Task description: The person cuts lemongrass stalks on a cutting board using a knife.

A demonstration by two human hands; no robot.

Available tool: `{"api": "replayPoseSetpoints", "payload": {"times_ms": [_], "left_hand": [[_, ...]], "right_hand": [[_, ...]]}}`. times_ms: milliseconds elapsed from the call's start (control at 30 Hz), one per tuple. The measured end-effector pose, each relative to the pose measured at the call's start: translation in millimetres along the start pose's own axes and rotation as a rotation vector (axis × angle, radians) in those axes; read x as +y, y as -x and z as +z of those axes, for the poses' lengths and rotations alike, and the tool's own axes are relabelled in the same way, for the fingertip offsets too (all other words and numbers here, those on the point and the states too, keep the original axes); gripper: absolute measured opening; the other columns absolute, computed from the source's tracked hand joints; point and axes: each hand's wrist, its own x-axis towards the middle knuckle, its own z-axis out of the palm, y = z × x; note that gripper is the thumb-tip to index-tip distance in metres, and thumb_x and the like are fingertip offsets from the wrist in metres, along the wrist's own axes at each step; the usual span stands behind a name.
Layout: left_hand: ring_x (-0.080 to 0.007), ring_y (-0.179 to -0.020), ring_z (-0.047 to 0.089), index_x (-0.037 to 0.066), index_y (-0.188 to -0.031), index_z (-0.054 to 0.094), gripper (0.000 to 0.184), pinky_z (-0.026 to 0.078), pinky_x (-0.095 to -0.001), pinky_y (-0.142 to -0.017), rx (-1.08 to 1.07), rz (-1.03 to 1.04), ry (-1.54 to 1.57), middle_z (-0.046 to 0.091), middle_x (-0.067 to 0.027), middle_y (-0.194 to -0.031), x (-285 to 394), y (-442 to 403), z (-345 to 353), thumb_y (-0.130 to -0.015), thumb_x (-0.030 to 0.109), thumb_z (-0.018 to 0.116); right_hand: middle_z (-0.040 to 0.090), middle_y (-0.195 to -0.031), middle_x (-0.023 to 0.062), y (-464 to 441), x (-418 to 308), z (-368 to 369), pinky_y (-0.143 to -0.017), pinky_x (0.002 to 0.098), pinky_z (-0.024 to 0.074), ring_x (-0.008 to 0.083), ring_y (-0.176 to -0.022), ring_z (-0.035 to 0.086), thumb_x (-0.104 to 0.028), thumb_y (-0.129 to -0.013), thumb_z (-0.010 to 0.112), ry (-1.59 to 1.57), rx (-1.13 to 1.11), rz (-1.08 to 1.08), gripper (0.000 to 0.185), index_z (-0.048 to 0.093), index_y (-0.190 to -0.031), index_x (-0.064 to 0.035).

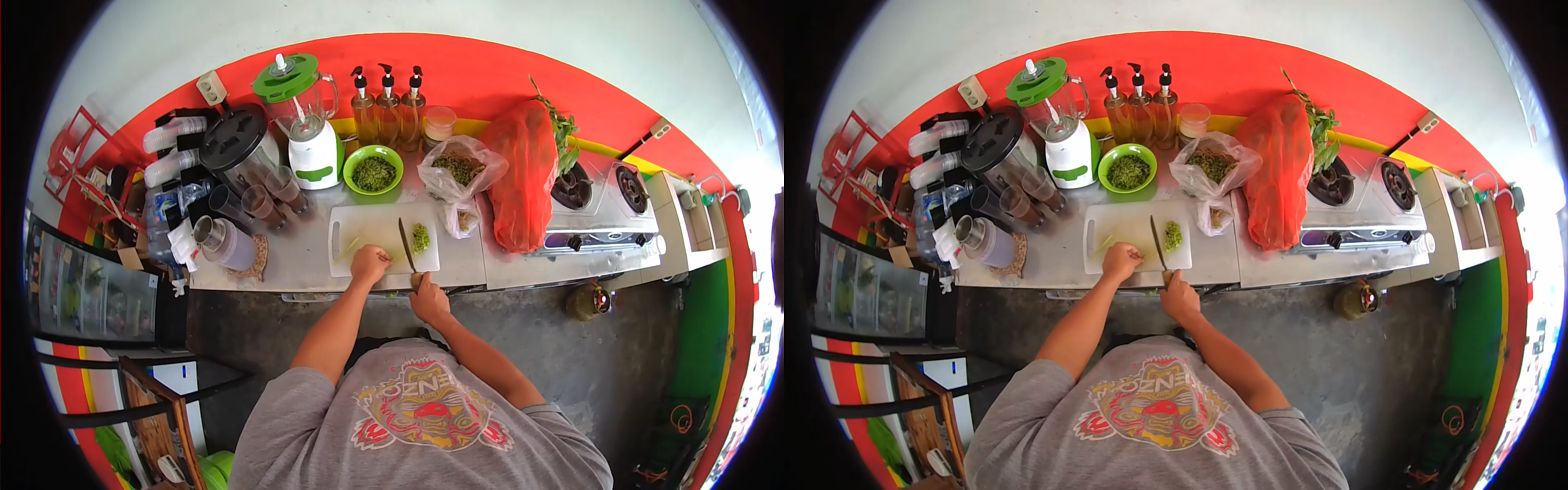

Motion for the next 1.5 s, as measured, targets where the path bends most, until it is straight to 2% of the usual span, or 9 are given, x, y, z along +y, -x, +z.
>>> {"api": "replayPoseSetpoints", "payload": {"times_ms": [100,233,300,333,500,667,967,1300,1500], "left_hand": [[-0.0238,-0.086,0.074,0.014,-0.085,0.078,0.011,0.057,-0.0374,-0.074,-0.017,-0.153,-0.137,0.076,-0.0072,-0.086,12.8,-6.8,0.2,-0.075,0.012,0.082],[-0.0275,-0.086,0.073,0.012,-0.081,0.076,0.006,0.057,-0.0392,-0.074,0.041,-0.150,-0.182,0.075,-0.0082,-0.086,20.2,1.2,5.3,-0.076,0.010,0.078],[-0.0325,-0.082,0.071,0.010,-0.078,0.073,0.001,0.056,-0.0422,-0.072,0.130,-0.030,-0.169,0.073,-0.0099,-0.081,20.4,9.7,11.1,-0.078,0.009,0.074],[-0.0325,-0.082,0.071,0.010,-0.078,0.073,0.001,0.056,-0.0422,-0.072,0.123,-0.039,-0.170,0.073,-0.0099,-0.081,19.5,13.5,13.6,-0.078,0.009,0.074],[-0.0374,-0.086,0.066,0.006,-0.083,0.072,0.009,0.054,-0.0468,-0.074,0.315,0.173,-0.238,0.068,-0.0145,-0.089,20.2,29.5,26.2,-0.085,0.005,0.063],[-0.0372,-0.091,0.065,0.006,-0.085,0.072,0.010,0.054,-0.0468,-0.076,0.268,0.226,-0.215,0.067,-0.0150,-0.093,17.3,29.7,16.8,-0.086,0.004,0.062],[-0.0353,-0.089,0.065,0.008,-0.084,0.070,0.008,0.053,-0.0459,-0.074,0.129,0.294,-0.158,0.066,-0.0121,-0.091,14.8,23.6,-2.6,-0.084,0.004,0.063],[-0.0321,-0.094,0.064,0.008,-0.090,0.073,0.013,0.053,-0.0425,-0.079,0.078,0.498,-0.182,0.066,-0.0094,-0.092,-4.2,22.7,-6.6,-0.088,0.003,0.061],[-0.0342,-0.090,0.061,0.008,-0.089,0.072,0.012,0.052,-0.0434,-0.080,0.100,0.519,-0.140,0.065,-0.0099,-0.092,-11.3,18.3,-6.4,-0.087,0.003,0.062]], "right_hand": [[0.067,-0.098,0.0340,2.0,-3.8,3.7,-0.085,0.0587,0.0520,0.0526,-0.093,0.065,-0.026,-0.088,0.064,-0.009,-0.010,-0.052,0.057,0.035,-0.129,0.0015],[0.067,-0.097,0.0337,-0.5,-11.1,-0.7,-0.083,0.0597,0.0521,0.0531,-0.091,0.065,-0.027,-0.088,0.063,-0.019,-0.036,-0.041,0.054,0.038,-0.127,0.0015],[0.067,-0.097,0.0337,-1.3,-12.5,-0.8,-0.082,0.0597,0.0524,0.0530,-0.090,0.066,-0.028,-0.088,0.063,-0.036,-0.051,-0.040,0.053,0.039,-0.125,0.0015],[0.067,-0.095,0.0333,-1.7,-13.4,-1.0,-0.081,0.0598,0.0526,0.0527,-0.088,0.066,-0.029,-0.089,0.063,-0.023,-0.033,-0.065,0.050,0.042,-0.123,0.0016],[0.068,-0.089,0.0313,1.6,-14.3,12.9,-0.076,0.0594,0.0534,0.0512,-0.083,0.067,-0.032,-0.092,0.061,0.010,-0.007,-0.077,0.042,0.047,-0.115,0.0012],[0.069,-0.083,0.0282,11.9,-18.4,19.1,-0.070,0.0587,0.0537,0.0489,-0.077,0.068,-0.039,-0.097,0.056,0.064,0.078,-0.087,0.041,0.049,-0.108,-0.0009],[0.069,-0.078,0.0254,21.9,-17.8,27.2,-0.064,0.0567,0.0545,0.0457,-0.071,0.069,-0.040,-0.100,0.053,0.125,0.150,-0.065,0.038,0.048,-0.106,-0.0025],[0.071,-0.078,0.0218,31.7,-23.2,34.6,-0.065,0.0516,0.0567,0.0409,-0.073,0.071,-0.040,-0.102,0.051,0.217,0.079,0.013,0.038,0.046,-0.110,-0.0033],[0.072,-0.080,0.0196,9.0,-27.8,34.9,-0.066,0.0505,0.0571,0.0402,-0.074,0.072,-0.039,-0.102,0.050,0.255,0.079,-0.020,0.037,0.045,-0.111,-0.0031]]}}
